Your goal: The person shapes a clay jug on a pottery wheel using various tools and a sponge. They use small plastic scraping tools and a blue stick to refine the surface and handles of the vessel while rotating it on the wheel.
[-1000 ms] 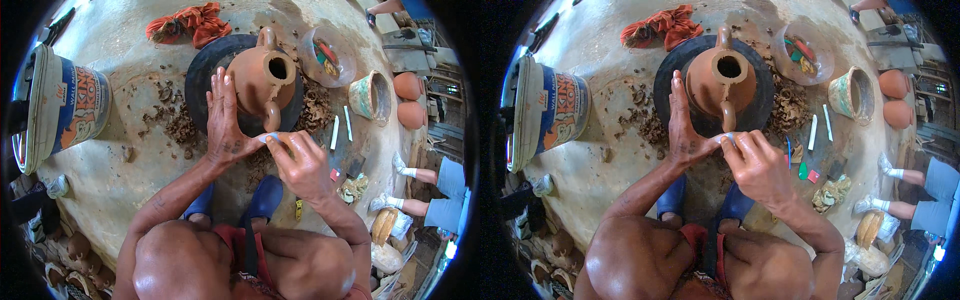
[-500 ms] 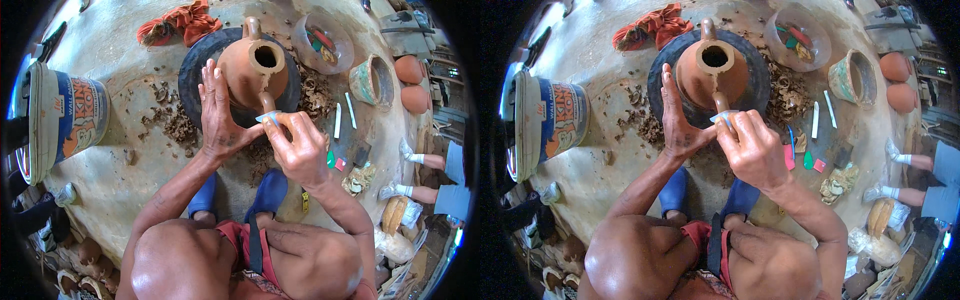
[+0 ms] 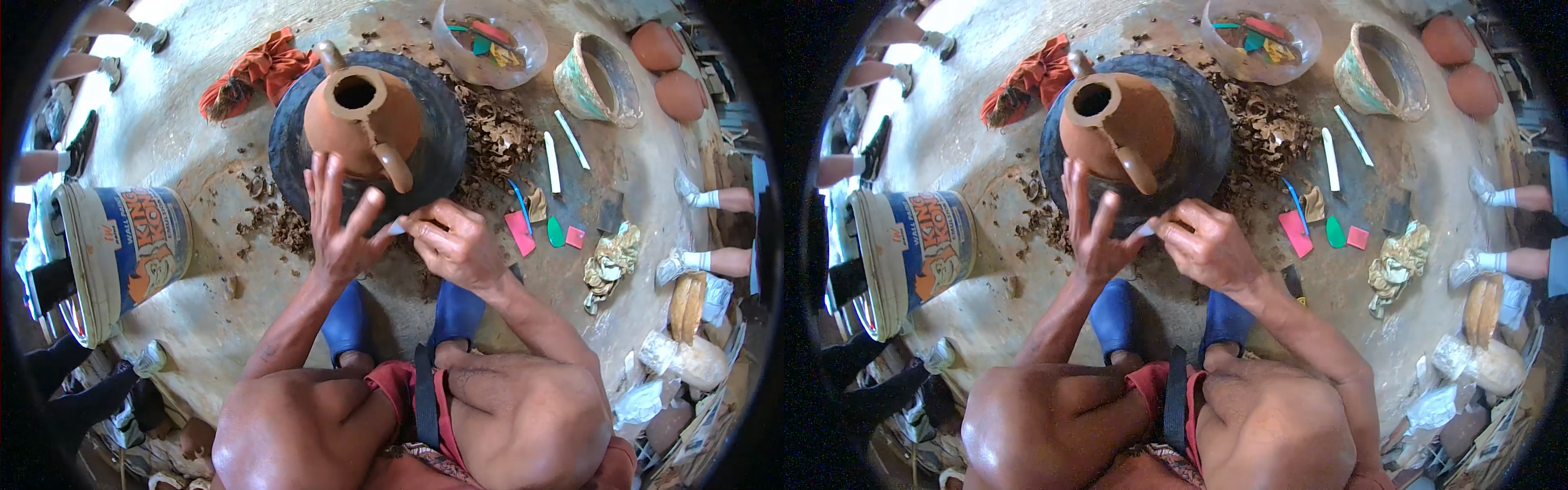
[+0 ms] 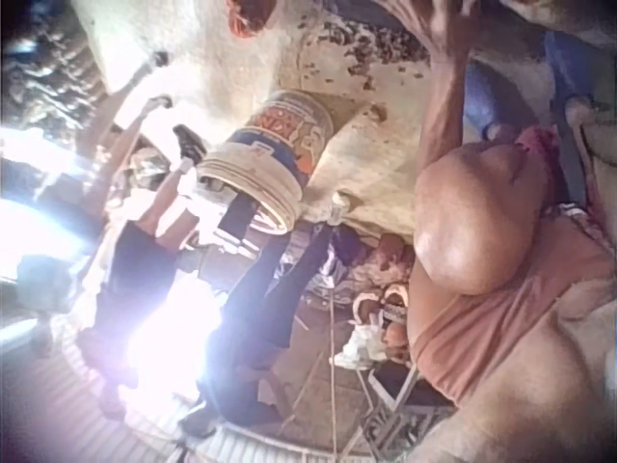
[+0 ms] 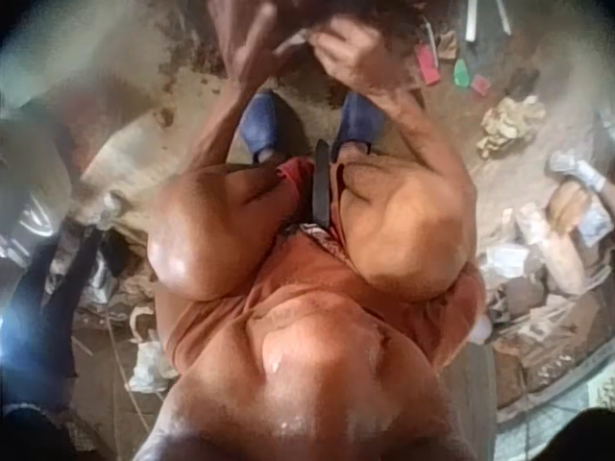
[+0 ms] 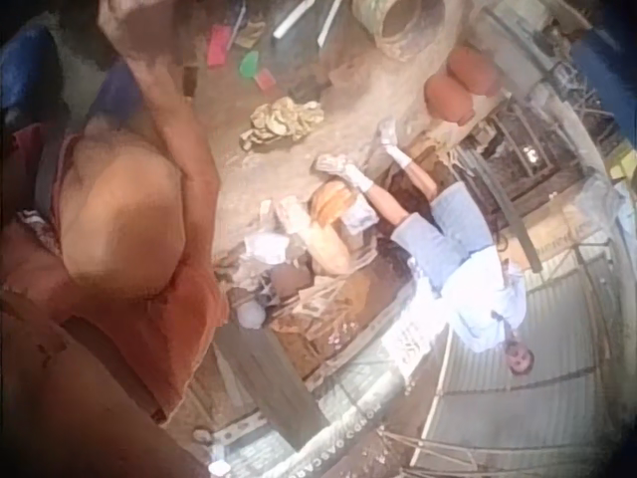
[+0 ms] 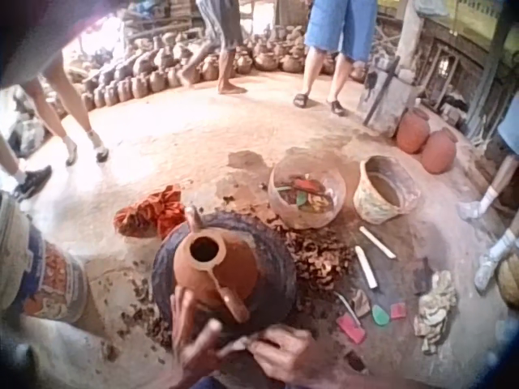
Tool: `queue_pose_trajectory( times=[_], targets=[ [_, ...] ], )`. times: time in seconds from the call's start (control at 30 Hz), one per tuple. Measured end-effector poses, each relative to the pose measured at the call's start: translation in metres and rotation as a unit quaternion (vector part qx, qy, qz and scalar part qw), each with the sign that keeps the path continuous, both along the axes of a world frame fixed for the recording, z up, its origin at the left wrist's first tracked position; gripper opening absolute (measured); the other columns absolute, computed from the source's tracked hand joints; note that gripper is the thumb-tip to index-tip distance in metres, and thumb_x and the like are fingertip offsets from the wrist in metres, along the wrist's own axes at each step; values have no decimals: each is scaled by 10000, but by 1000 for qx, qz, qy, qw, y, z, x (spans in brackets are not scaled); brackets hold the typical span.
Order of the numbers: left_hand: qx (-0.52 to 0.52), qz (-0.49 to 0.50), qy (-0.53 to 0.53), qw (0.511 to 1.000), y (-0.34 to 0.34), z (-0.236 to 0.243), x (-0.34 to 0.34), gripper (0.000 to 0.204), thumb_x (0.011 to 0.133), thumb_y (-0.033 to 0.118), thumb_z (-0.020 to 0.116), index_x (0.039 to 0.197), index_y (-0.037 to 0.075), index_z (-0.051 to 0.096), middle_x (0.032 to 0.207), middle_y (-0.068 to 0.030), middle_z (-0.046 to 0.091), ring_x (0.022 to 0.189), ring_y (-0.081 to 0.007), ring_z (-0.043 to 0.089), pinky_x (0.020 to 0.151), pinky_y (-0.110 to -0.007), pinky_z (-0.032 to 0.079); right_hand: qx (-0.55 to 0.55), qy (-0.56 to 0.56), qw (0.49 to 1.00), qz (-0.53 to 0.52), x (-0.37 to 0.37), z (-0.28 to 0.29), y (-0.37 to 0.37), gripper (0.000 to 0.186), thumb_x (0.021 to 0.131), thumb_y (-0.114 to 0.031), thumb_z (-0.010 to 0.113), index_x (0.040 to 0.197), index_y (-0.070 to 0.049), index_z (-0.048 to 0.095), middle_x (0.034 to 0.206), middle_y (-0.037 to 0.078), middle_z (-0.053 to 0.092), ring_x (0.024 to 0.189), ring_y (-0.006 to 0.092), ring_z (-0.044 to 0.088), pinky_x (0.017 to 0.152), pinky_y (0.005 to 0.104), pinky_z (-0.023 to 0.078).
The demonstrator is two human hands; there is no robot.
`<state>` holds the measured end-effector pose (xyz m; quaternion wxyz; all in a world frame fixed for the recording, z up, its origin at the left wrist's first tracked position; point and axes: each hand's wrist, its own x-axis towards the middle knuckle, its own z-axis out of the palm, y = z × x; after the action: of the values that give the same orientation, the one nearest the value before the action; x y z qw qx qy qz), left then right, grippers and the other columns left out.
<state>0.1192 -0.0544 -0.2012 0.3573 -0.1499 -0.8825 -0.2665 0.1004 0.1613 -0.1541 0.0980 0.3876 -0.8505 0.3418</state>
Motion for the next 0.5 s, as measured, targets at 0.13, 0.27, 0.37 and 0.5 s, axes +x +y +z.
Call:
queue_pose_trajectory(
  times=[0.13, 0.27, 0.37, 0.5],
  targets=[
    [-14, -193, -145, 970, -20, 8, 28, 588, 893, 275, 838, 1419, 102, 638, 1294, -199, 696, 1129, -389, 678, 939, -495, 571, -163, -153, 972, -70, 11, 4, 3, 210, 838, 50, 746, 1028, -27, 790, 892, 98, 695, 765, 241, 733, 667, 354, 602],
    [-16, -276, -355, 893, -8, 30, 29, 392, 862, 145, 854, 1232, 58, 757, 1114, -129, 744, 846, -283, 702, 740, -434, 590, -281, -307, 875, -246, 8, -38, 6, 114, 944, -20, 741, 1043, 33, 763, 869, 134, 754, 731, 160, 748, 629, 302, 581],
    [-89, -259, -304, 912, -26, 51, 19, 358, 832, 117, 881, 1176, 71, 791, 1088, -124, 739, 822, -264, 734, 698, -377, 606, -341, -453, 773, -285, -5, -58, -11, 189, 960, -75, 703, 1079, 70, 723, 800, 178, 773, 791, 253, 806, 678, 357, 611],
    [-175, -150, -160, 960, -27, 106, -16, 454, 810, 178, 924, 1230, 80, 785, 1174, -137, 758, 927, -258, 779, 756, -346, 635, -292, -442, 787, -317, -19, -69, -34, 190, 926, -73, 698, 1065, 57, 711, 868, 266, 755, 865, 437, 769, 778, 467, 606]
  ],
)
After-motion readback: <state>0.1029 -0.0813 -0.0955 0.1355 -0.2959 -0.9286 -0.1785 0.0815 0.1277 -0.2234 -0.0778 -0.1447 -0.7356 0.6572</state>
